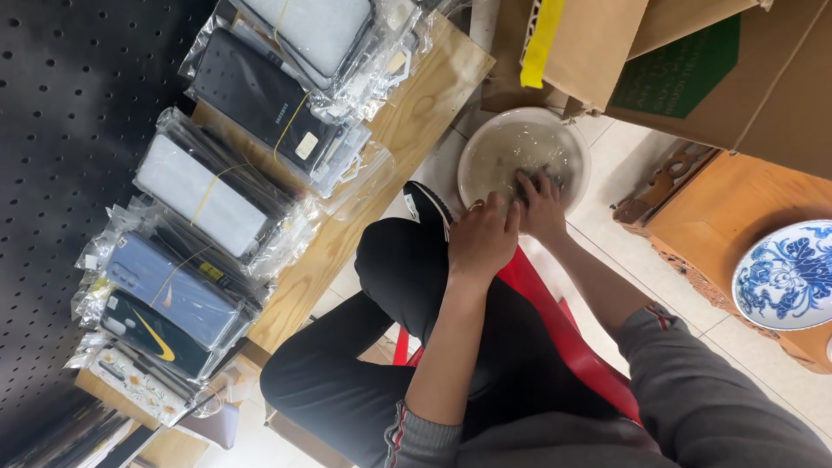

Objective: Cleaning various phone cases using a cloth before organizing them in a storage area.

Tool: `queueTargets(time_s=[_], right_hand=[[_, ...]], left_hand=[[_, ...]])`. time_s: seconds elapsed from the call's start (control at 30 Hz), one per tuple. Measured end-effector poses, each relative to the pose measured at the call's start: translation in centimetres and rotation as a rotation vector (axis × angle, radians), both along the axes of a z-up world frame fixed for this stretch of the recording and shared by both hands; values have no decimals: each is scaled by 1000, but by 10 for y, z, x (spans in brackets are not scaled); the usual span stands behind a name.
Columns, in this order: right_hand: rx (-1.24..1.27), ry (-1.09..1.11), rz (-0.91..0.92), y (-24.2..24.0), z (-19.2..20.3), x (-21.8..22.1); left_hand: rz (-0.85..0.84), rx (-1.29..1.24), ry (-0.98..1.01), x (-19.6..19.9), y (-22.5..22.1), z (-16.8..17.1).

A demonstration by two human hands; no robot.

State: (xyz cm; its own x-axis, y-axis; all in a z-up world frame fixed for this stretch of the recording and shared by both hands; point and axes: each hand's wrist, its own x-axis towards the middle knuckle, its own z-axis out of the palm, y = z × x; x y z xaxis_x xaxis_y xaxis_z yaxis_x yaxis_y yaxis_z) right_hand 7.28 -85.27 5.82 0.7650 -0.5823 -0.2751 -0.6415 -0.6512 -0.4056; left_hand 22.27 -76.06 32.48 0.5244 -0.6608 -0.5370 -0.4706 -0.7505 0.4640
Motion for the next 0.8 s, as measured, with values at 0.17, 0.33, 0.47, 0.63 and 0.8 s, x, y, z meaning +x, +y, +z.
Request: queueTargets(time_s=[0.17, 0.33, 0.47, 0.63, 0.8], right_hand=[[205, 257, -12, -9, -20, 13], [164, 284, -16, -10, -139, 4], [381, 318, -154, -8, -158, 0], [427, 231, -89, 5, -155, -11], [151, 400, 211, 16, -105, 0]], left_hand=[[0, -16, -10, 0, 0, -2], [14, -15, 5, 3, -2, 0], [1, 6, 14, 1, -2, -9], [27, 13, 51, 0, -2, -12], [26, 18, 53, -1, 0, -19]])
